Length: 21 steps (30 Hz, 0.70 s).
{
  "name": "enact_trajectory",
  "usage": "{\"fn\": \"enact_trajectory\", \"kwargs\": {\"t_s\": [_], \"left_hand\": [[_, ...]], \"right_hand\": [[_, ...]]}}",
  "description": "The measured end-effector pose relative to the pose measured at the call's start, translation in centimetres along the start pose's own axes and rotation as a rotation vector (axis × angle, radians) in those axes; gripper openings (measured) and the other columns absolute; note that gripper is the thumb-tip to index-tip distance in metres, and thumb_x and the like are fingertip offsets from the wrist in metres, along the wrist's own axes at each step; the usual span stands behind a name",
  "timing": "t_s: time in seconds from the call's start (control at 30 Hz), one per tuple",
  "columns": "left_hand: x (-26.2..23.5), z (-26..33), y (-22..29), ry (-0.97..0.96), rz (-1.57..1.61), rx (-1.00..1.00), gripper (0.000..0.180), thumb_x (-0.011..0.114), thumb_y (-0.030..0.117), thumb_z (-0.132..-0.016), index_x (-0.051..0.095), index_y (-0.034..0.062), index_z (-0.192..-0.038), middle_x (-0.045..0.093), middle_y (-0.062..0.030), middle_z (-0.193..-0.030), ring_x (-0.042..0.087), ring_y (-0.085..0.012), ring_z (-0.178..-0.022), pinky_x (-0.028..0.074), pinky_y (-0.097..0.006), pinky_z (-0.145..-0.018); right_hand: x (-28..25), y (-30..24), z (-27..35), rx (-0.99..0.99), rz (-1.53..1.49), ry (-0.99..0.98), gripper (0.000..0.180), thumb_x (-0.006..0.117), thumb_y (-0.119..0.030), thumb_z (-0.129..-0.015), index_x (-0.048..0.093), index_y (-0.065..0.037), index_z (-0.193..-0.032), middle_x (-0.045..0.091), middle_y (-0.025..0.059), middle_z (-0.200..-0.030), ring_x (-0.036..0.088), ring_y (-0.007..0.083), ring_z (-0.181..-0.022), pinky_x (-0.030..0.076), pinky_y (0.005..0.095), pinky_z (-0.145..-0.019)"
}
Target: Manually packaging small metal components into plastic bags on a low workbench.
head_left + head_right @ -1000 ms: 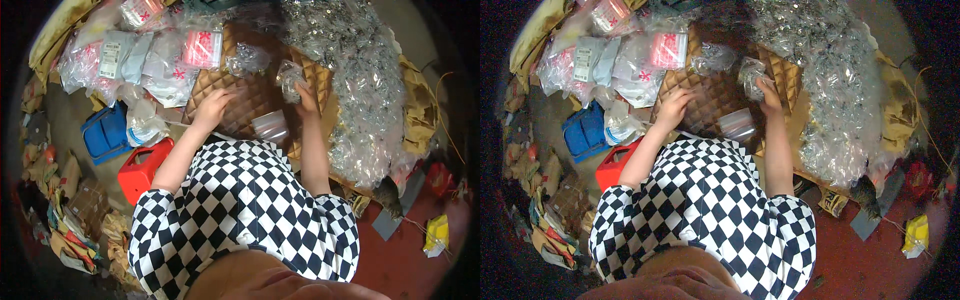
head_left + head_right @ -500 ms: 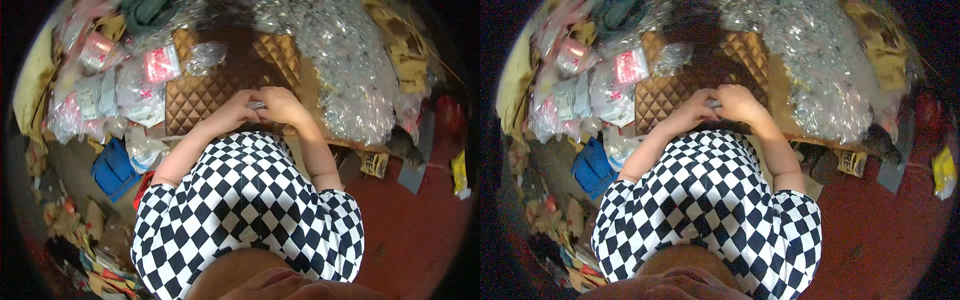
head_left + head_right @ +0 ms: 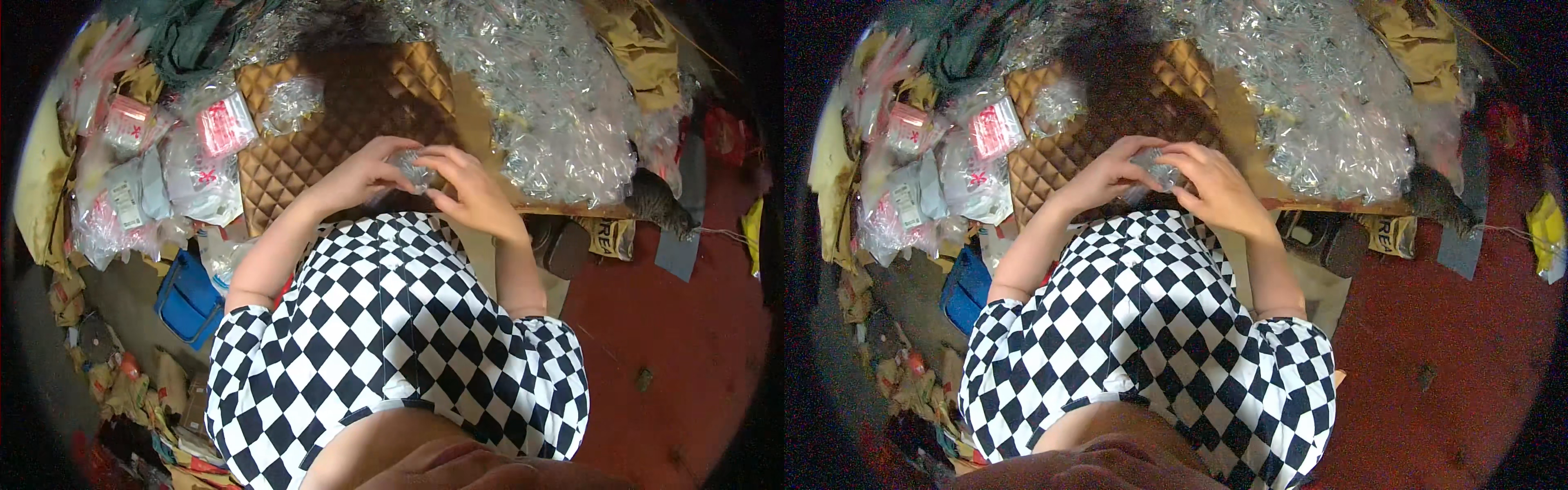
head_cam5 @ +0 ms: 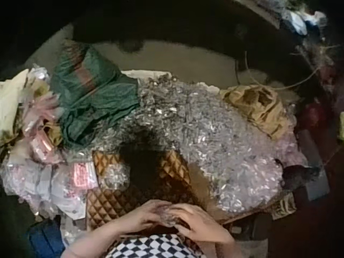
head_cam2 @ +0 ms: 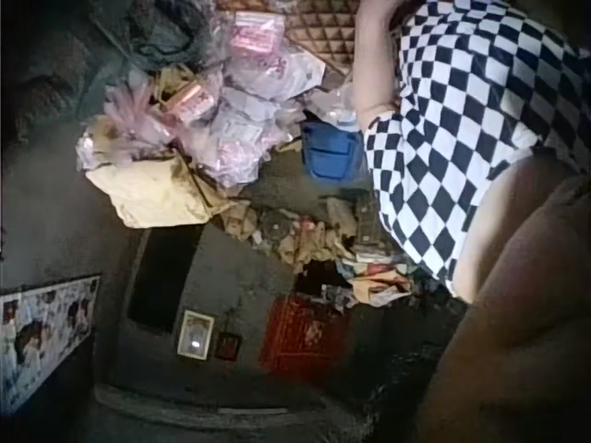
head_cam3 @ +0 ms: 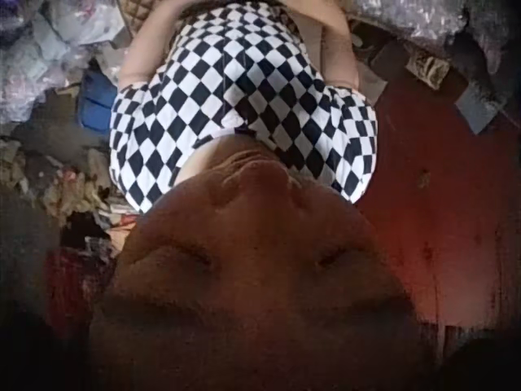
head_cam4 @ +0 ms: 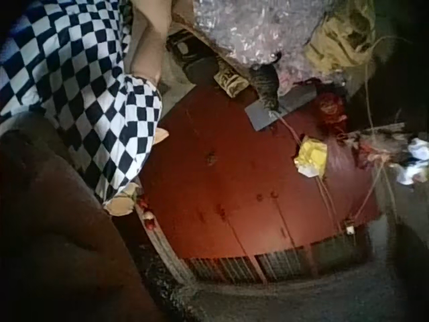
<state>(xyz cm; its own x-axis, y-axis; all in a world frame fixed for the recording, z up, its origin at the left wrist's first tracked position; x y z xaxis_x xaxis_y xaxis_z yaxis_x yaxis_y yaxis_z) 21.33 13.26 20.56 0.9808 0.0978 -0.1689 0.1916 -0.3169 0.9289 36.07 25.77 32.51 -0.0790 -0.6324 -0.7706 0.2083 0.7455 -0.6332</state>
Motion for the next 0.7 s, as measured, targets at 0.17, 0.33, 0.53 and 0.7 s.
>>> {"fn": "enact_trajectory", "kwargs": {"t_s": [0.17,0.33,0.53,0.7], "left_hand": [[0.5,-2.6,-0.3,-0.071,-0.093,0.125,0.032,0.068,-0.003,-0.074,0.074,0.0126,-0.101,0.048,-0.0157,-0.142,0.043,-0.0349,-0.132,0.035,-0.044,-0.109],[-1.1,-1.6,-1.7,0.229,-0.165,-0.041,0.043,0.069,0.001,-0.078,0.066,0.0128,-0.119,0.049,-0.0194,-0.139,0.045,-0.0383,-0.129,0.039,-0.044,-0.106],[3.9,10.8,-13.3,-0.143,-0.915,-0.39,0.064,0.073,0.014,-0.074,0.052,0.0077,-0.134,0.049,-0.0182,-0.133,0.051,-0.0388,-0.116,0.041,-0.042,-0.102],[4.2,14.0,-12.9,0.086,-0.753,-0.5,0.041,0.066,0.015,-0.077,0.062,0.0064,-0.117,0.059,-0.0171,-0.116,0.059,-0.036,-0.104,0.049,-0.044,-0.088]], "right_hand": [[1.0,3.5,-0.7,-0.057,0.357,-0.279,0.014,0.064,-0.006,-0.076,0.065,-0.008,-0.089,0.067,0.0114,-0.094,0.063,0.0304,-0.093,0.049,0.0441,-0.079],[-1.6,7.3,0.9,0.019,0.364,0.124,0.024,0.062,-0.002,-0.076,0.073,-0.015,-0.093,0.071,0.0107,-0.095,0.067,0.0316,-0.086,0.053,0.0401,-0.075],[-5.3,18.0,8.5,0.53,0.161,0.286,0.022,0.065,-0.011,-0.087,0.072,-0.012,-0.108,0.073,0.0087,-0.1,0.07,0.0269,-0.09,0.054,0.0369,-0.078],[-3.2,20.0,2.0,0.324,0.786,0.433,0.029,0.059,-0.007,-0.086,0.064,-0.008,-0.115,0.064,0.017,-0.114,0.058,0.0374,-0.107,0.046,0.0441,-0.091]]}}
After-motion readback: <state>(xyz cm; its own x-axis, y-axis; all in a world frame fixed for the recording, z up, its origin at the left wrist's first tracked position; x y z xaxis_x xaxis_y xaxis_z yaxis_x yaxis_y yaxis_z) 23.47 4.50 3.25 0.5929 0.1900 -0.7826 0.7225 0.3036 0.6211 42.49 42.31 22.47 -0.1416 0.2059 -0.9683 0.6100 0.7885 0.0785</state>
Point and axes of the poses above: each hand's wrist, its own z-axis away from the middle knuckle, its own x-axis out of the palm, y = z × x, the point moved 1 cm from there along -z, towards the middle knuckle
